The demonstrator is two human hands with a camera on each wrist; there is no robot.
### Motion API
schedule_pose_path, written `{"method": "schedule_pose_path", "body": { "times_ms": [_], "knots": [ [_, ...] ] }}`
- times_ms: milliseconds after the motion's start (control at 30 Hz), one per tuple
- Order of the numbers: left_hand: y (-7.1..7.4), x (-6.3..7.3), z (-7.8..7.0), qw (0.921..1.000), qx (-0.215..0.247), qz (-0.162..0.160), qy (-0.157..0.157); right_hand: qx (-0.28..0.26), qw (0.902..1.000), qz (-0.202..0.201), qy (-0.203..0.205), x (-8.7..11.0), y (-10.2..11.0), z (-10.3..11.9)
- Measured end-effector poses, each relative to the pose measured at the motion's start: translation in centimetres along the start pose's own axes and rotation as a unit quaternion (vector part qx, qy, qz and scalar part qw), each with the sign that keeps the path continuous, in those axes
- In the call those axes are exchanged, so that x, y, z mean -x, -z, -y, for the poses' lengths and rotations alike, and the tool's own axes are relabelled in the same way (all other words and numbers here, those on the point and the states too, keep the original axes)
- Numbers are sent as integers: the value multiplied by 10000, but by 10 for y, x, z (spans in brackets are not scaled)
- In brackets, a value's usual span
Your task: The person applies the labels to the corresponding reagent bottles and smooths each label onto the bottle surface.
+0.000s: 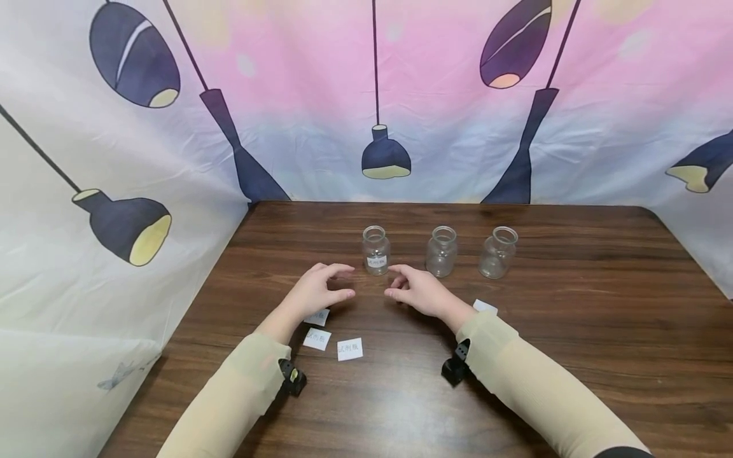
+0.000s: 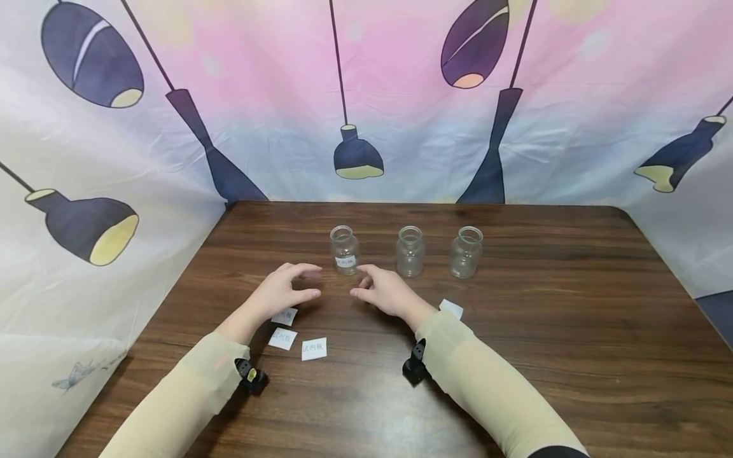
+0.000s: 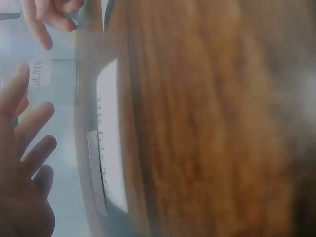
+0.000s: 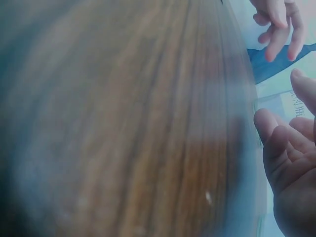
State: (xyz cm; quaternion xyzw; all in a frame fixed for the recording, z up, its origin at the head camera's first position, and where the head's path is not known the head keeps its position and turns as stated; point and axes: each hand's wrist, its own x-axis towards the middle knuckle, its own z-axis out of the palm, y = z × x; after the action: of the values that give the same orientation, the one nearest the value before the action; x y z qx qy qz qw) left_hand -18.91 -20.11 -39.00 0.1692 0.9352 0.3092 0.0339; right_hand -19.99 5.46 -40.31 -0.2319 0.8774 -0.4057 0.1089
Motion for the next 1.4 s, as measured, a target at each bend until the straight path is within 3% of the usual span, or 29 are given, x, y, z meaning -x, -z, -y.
{"method": "schedule_pose_path", "body": {
  "times_ms": [267, 567, 933, 1400],
  "knots": [
    [-4, 11, 0, 9999, -38, 117, -99, 14, 10000, 63, -11, 3, 2, -3],
    [-5, 28, 3, 9965, 34, 428, -723, 20, 10000, 41, 10, 3, 1, -5],
    [-6, 43, 10, 9938, 68, 421, -1031, 83, 10000, 26, -40, 1, 2, -5],
    [-9, 50, 5, 9899, -136, 918, -1073, -68, 9999, 37, -128, 3, 4, -6]
  ]
}}
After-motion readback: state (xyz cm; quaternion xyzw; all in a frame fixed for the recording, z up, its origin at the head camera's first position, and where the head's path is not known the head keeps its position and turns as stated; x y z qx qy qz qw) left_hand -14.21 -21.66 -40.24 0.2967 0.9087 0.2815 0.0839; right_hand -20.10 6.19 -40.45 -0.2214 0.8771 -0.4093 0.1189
